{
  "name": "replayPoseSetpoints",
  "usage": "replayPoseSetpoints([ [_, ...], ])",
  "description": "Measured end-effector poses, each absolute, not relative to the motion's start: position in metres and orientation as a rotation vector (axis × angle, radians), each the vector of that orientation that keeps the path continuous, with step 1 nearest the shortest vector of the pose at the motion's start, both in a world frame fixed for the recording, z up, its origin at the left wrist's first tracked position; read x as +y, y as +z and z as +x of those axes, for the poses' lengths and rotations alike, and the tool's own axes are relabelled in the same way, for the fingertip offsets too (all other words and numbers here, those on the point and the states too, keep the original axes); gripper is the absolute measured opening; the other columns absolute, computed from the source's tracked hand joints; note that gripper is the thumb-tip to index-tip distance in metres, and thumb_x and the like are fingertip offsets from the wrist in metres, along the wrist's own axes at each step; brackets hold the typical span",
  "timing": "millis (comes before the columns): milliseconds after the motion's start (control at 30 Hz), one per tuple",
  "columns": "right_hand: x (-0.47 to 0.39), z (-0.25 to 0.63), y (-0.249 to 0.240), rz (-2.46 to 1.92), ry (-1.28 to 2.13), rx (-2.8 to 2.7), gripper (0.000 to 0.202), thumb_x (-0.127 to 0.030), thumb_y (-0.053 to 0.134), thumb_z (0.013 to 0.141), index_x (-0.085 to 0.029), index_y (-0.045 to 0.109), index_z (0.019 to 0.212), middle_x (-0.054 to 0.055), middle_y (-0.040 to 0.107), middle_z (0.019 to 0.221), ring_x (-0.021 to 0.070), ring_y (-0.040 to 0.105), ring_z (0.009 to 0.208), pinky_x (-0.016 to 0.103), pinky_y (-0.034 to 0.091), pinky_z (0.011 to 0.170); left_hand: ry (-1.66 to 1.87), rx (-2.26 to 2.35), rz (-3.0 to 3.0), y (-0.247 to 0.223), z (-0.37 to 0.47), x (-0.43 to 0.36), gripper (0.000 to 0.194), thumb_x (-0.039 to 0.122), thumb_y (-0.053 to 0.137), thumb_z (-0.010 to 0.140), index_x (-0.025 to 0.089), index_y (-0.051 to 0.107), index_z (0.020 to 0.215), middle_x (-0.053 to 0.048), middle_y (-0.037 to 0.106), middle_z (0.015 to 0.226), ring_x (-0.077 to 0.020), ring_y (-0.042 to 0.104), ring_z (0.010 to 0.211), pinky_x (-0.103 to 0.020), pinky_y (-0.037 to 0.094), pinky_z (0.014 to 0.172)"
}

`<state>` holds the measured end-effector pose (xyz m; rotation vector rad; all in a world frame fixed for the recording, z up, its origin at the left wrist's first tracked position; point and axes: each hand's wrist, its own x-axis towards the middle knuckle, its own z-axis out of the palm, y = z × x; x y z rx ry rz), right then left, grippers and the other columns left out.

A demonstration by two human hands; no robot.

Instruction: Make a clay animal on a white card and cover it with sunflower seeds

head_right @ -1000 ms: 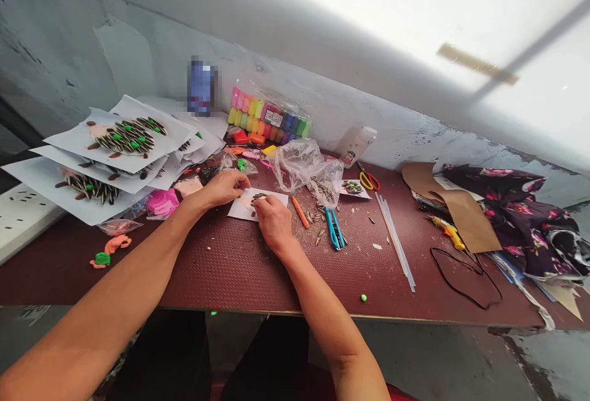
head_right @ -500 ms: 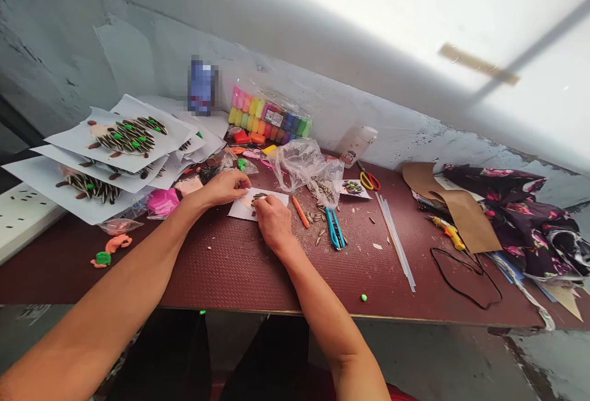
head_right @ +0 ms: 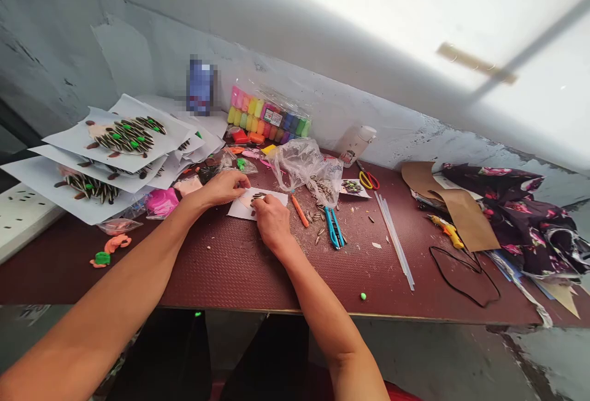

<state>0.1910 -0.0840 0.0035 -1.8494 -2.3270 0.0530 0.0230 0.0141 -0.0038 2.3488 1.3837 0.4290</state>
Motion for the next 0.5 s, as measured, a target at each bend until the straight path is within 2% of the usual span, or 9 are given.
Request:
replayPoseSetpoints([
  [300,-0.0842,0.1869,0.0086,-1.895,0.034,-2.365,0.030,-0.023,0.045,0.103,-0.021,0.075,0.102,0.006,0.068,0.099,0.0173,0.056,0.087,0.028,0.026,0.063,0.420,1.396,2.345,-0.0046,0.0226,0.0146,0.033,0.007,0.056,0.075,0.016,0.078,0.097,-0.008,0.078,0.101,-0.0226,0.070,0.094,-0.028,0.052,0.084],
  [500,-0.0836,0.1879,0.0072,-1.884,0.021,-2.367,0.030,-0.024,0.045,0.103,-0.022,0.075,0.102,0.005,0.068,0.098,0.0169,0.056,0.087,0.026,0.028,0.064,0.427,1.389,2.364,-0.0048,0.0230,0.0145,0.031,0.008,0.057,0.075,0.017,0.078,0.095,-0.008,0.078,0.101,-0.0227,0.070,0.096,-0.028,0.052,0.083],
])
